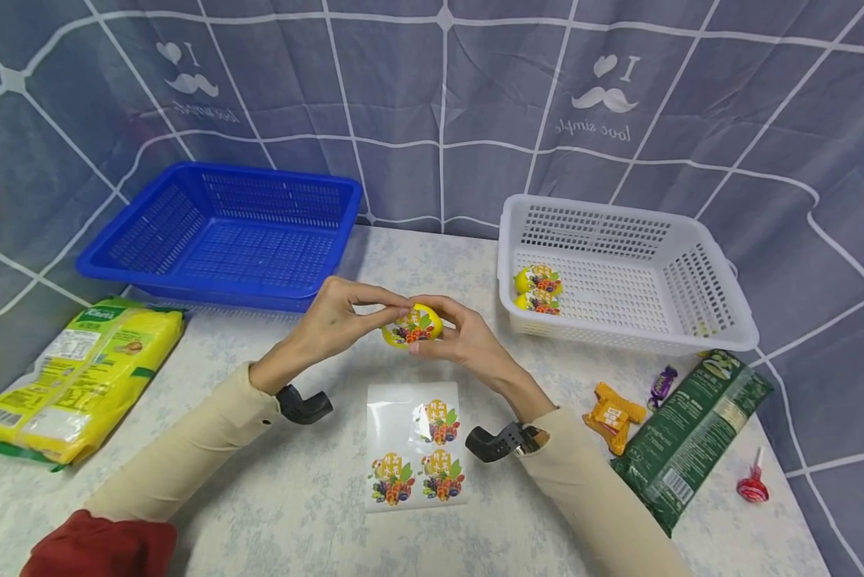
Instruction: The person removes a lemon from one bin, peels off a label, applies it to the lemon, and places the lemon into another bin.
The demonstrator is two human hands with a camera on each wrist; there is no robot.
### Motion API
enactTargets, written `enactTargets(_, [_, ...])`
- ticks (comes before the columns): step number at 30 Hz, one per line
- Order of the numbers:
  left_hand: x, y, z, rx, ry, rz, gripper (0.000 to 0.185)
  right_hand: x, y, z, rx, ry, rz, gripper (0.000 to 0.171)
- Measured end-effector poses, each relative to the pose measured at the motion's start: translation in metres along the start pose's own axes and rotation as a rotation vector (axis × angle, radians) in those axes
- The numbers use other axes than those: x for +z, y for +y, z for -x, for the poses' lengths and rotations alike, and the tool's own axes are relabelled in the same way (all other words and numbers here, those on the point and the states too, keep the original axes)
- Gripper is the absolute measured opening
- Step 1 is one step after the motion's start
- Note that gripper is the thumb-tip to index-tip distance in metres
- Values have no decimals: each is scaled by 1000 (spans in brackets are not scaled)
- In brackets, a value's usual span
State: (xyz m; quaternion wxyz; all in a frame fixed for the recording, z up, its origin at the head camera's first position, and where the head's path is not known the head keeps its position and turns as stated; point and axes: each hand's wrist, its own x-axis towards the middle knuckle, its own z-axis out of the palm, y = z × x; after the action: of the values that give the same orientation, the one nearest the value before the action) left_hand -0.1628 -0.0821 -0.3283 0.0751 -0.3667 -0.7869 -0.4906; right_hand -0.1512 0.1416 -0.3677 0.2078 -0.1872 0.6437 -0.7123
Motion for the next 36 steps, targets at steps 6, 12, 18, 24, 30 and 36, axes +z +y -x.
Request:
enactTargets(6, [-1, 0, -2, 47, 4, -35, 11, 1, -1, -1, -6, 7, 27, 62])
enactTargets(12, [-2, -1, -2, 79, 8, -62, 13, 3, -2, -1, 1, 16, 32, 62])
enactTargets(18, [-1, -3, -2, 125, 3, -67, 16, 5, -1, 0, 9, 15, 29, 64])
enactTargets(24, [-1, -4, -1, 169, 2, -118, 16, 5, 0, 1, -22, 14, 38, 64])
enactTargets(30, [-1, -5, -1, 185, 16, -151, 15, 6, -2, 1, -61, 22, 66, 64])
enactTargets(36, [-4, -2, -3, 167, -14, -206, 12, 7, -4, 0, -67, 53, 100, 65])
